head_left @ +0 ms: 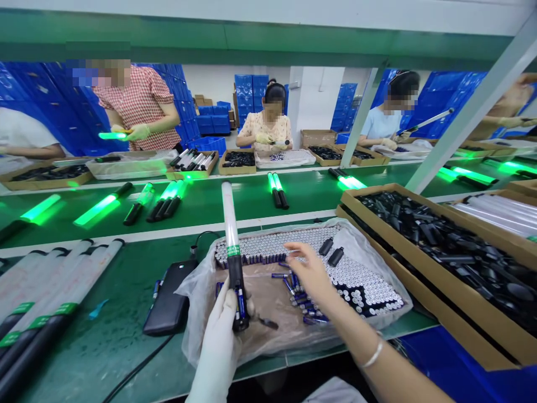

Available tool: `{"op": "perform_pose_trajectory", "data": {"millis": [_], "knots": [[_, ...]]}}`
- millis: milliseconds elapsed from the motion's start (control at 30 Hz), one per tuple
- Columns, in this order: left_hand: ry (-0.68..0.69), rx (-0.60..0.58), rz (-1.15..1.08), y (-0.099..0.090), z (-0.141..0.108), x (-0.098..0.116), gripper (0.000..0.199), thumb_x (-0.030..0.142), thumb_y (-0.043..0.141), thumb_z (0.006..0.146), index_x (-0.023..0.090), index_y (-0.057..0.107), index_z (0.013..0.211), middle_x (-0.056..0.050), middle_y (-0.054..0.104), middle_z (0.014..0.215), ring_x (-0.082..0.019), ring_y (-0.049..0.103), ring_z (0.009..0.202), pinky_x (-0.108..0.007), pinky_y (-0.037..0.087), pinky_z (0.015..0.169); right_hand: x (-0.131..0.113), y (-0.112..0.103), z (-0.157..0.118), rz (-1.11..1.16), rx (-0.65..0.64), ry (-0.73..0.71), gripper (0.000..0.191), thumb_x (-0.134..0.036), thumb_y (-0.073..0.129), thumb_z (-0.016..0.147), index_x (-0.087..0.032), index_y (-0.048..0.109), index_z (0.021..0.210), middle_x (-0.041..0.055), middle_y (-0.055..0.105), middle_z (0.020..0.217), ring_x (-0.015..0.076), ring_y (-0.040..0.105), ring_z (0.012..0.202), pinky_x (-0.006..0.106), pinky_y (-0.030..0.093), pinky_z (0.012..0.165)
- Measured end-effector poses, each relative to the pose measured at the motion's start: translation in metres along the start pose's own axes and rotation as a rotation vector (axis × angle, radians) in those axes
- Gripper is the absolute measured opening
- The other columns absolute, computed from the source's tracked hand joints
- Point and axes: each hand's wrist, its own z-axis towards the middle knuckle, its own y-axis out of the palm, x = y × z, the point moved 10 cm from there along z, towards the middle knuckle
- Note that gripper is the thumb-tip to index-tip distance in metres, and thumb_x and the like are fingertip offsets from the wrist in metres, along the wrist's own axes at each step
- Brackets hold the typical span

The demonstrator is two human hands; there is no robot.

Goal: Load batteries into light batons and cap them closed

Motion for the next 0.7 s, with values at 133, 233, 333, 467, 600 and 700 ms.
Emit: {"op": "perform_pose_trajectory", "data": {"millis": [133,233,333,467,600,700], "knots": [[-0.033,-0.052,-0.098,0.018,-0.004,0.001,0.064,0.047,0.079,0.069,0.017,0.054,0.120,0.002,0.059,0.074,-0.007,0.049,0.050,-0.019,0.041,0.046,0.031,-0.098,0.015,-0.451,0.163,0.002,0.037,-0.034,0.050,0.079,-0.015,0.067,0.106,0.0116,0.063,0.101,0.0193,0.058,0.079,0.038,0.047,0.081],[-0.096,-0.152,-0.105,0.037,-0.004,-0.007,0.047,0.048,0.072,0.077,0.018,0.055,0.108,0.004,0.052,0.064,-0.005,0.043,0.046,-0.017,0.034,0.042,0.053,-0.131,0.017,-0.632,0.197,0.042,0.048,-0.042,0.058,0.076,-0.011,0.066,0.112,0.0156,0.062,0.101,0.0217,0.059,0.076,0.039,0.047,0.077],[-0.160,-0.162,-0.090,0.044,-0.005,-0.017,0.044,0.056,0.065,0.081,0.017,0.054,0.097,0.005,0.047,0.056,-0.004,0.037,0.043,-0.015,0.029,0.041,0.065,-0.132,0.019,-0.727,0.128,0.055,0.048,-0.046,0.063,0.074,-0.014,0.067,0.109,0.0136,0.065,0.099,0.0213,0.061,0.075,0.034,0.047,0.072],[-0.177,-0.178,-0.034,0.046,-0.008,-0.019,0.052,0.067,0.055,0.081,0.016,0.053,0.091,0.005,0.043,0.047,-0.005,0.035,0.038,-0.014,0.025,0.038,0.041,-0.124,0.010,-0.572,0.199,0.007,0.039,-0.048,0.063,0.076,-0.020,0.066,0.102,0.0074,0.069,0.089,0.0209,0.064,0.077,0.031,0.048,0.070],[-0.266,-0.166,0.023,0.043,-0.015,-0.024,0.061,0.076,0.048,0.078,0.017,0.055,0.093,0.005,0.042,0.043,-0.003,0.028,0.029,-0.014,0.014,0.031,-0.020,-0.077,-0.019,-0.277,0.211,-0.133,0.034,-0.049,0.065,0.078,-0.021,0.069,0.097,0.0040,0.070,0.083,0.0167,0.063,0.072,0.029,0.051,0.073],[-0.291,-0.028,0.045,0.029,-0.017,-0.028,0.068,0.078,0.047,0.077,0.018,0.059,0.106,0.004,0.047,0.044,-0.006,0.034,0.028,-0.014,0.013,0.029,-0.053,-0.007,-0.039,-0.101,-0.050,-0.199,0.017,-0.037,0.068,0.079,-0.024,0.072,0.090,0.0010,0.070,0.082,0.0139,0.061,0.070,0.026,0.051,0.072]]}}
